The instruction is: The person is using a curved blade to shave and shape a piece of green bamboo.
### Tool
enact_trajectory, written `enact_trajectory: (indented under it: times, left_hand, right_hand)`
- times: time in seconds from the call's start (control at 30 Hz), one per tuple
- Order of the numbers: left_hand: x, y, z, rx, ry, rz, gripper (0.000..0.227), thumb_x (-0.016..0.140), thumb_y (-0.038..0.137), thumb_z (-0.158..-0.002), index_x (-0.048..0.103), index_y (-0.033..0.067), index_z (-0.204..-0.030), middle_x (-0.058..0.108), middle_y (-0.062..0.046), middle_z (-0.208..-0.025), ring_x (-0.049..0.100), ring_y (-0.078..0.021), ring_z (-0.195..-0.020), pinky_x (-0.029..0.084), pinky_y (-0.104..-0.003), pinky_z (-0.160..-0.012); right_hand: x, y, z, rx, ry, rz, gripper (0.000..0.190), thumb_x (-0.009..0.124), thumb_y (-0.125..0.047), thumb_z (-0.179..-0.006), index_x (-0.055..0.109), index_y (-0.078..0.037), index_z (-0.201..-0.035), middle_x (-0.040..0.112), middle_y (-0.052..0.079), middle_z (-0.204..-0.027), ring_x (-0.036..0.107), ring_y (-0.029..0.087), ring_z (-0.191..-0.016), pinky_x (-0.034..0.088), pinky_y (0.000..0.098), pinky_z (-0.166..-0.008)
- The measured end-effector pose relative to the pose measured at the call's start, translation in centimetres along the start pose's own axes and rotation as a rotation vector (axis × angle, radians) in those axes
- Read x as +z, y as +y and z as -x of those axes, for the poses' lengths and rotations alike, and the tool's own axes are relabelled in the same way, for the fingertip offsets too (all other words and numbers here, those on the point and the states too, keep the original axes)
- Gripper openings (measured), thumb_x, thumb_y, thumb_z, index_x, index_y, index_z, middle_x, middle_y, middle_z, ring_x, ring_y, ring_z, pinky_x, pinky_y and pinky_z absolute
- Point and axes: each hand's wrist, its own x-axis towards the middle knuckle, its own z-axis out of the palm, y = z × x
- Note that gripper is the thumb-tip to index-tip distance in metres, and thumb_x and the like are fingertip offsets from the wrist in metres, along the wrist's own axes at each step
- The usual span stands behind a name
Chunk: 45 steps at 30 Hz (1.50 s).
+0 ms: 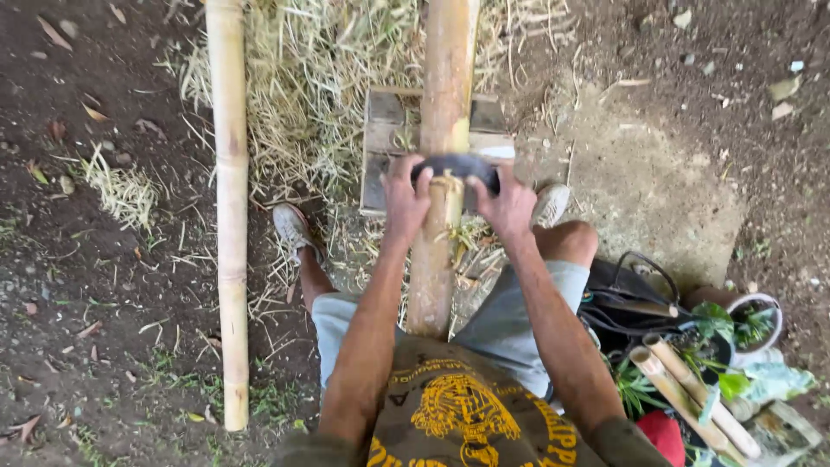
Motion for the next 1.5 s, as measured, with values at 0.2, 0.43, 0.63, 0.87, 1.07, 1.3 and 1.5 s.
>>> enact_trajectory:
  times: [0.2,0.43,0.63,0.87,1.07,1.3,1.5]
  left_hand:
    - [1.1,-0.2,-1.4,0.133,0.141,-0.152,0.046,0.079,0.026,-0.074,0.066,0.0054,-0.113,0.067,-0.013,-0.108,0.062,-0.0313,-0.104,0.035,-0.057,-0.097]
    - [-0.3,0.8,-0.1,-0.121,-0.077,-0.070,0.012,0.070,0.013,-0.097,0.065,0.0070,-0.107,0.067,-0.011,-0.102,0.060,-0.0292,-0.102,0.045,-0.049,-0.094]
    - [0.2,0.6,-1.1,-0.048,-0.005,-0.093,0.019,0.073,0.009,-0.089,0.066,0.0052,-0.106,0.066,-0.015,-0.103,0.058,-0.0308,-0.103,0.040,-0.052,-0.093]
    - [-0.5,1.0,3.0,-0.163,-0.070,-0.063,0.012,0.067,0.013,-0.096,0.065,0.0076,-0.106,0.067,-0.011,-0.099,0.062,-0.0273,-0.101,0.040,-0.055,-0.099]
    - [0.2,0.0,2.0,-0.093,-0.016,-0.027,0.012,0.068,0.011,-0.093,0.065,0.0058,-0.104,0.066,-0.012,-0.100,0.060,-0.0291,-0.104,0.039,-0.057,-0.100]
    - [-0.3,-1.5,4.1,-0.054,-0.007,0.055,0.018,0.070,0.015,-0.095,0.065,0.0059,-0.109,0.068,-0.014,-0.103,0.065,-0.0291,-0.098,0.048,-0.049,-0.095]
    - [0.3,-1.5,3.8,0.000,0.114,-0.025,0.025,0.073,0.015,-0.090,0.065,0.0062,-0.111,0.069,-0.016,-0.101,0.064,-0.0363,-0.097,0.046,-0.052,-0.089]
  right_hand:
    - [1.4,1.4,-2.5,0.047,-0.163,0.013,0.054,0.076,-0.056,-0.092,0.066,-0.003,-0.098,0.068,0.018,-0.067,0.071,0.037,-0.060,0.056,0.0483,-0.057]
    - [-0.4,-0.6,-0.3,0.142,-0.194,0.072,0.053,0.079,-0.054,-0.089,0.065,-0.003,-0.093,0.070,0.017,-0.067,0.071,0.035,-0.060,0.057,0.0471,-0.058]
    - [0.0,0.3,-2.0,0.076,-0.208,0.053,0.052,0.079,-0.052,-0.089,0.064,-0.002,-0.090,0.067,0.015,-0.064,0.069,0.033,-0.055,0.056,0.0459,-0.053]
    - [-0.5,-0.1,2.9,0.054,-0.143,0.046,0.056,0.076,-0.058,-0.091,0.064,-0.003,-0.089,0.065,0.014,-0.062,0.069,0.034,-0.055,0.055,0.0477,-0.053]
    - [-1.4,-0.5,1.3,0.012,-0.170,0.009,0.054,0.073,-0.057,-0.092,0.065,-0.004,-0.090,0.067,0.015,-0.065,0.070,0.035,-0.057,0.056,0.0469,-0.055]
    - [-0.4,-0.3,2.8,0.044,-0.136,0.015,0.052,0.073,-0.056,-0.096,0.061,-0.005,-0.091,0.065,0.013,-0.061,0.069,0.031,-0.051,0.054,0.0454,-0.051]
    - [-0.9,-0.4,1.9,-0.081,-0.084,0.036,0.052,0.077,-0.055,-0.093,0.060,-0.007,-0.086,0.067,0.014,-0.063,0.069,0.033,-0.053,0.055,0.0448,-0.051]
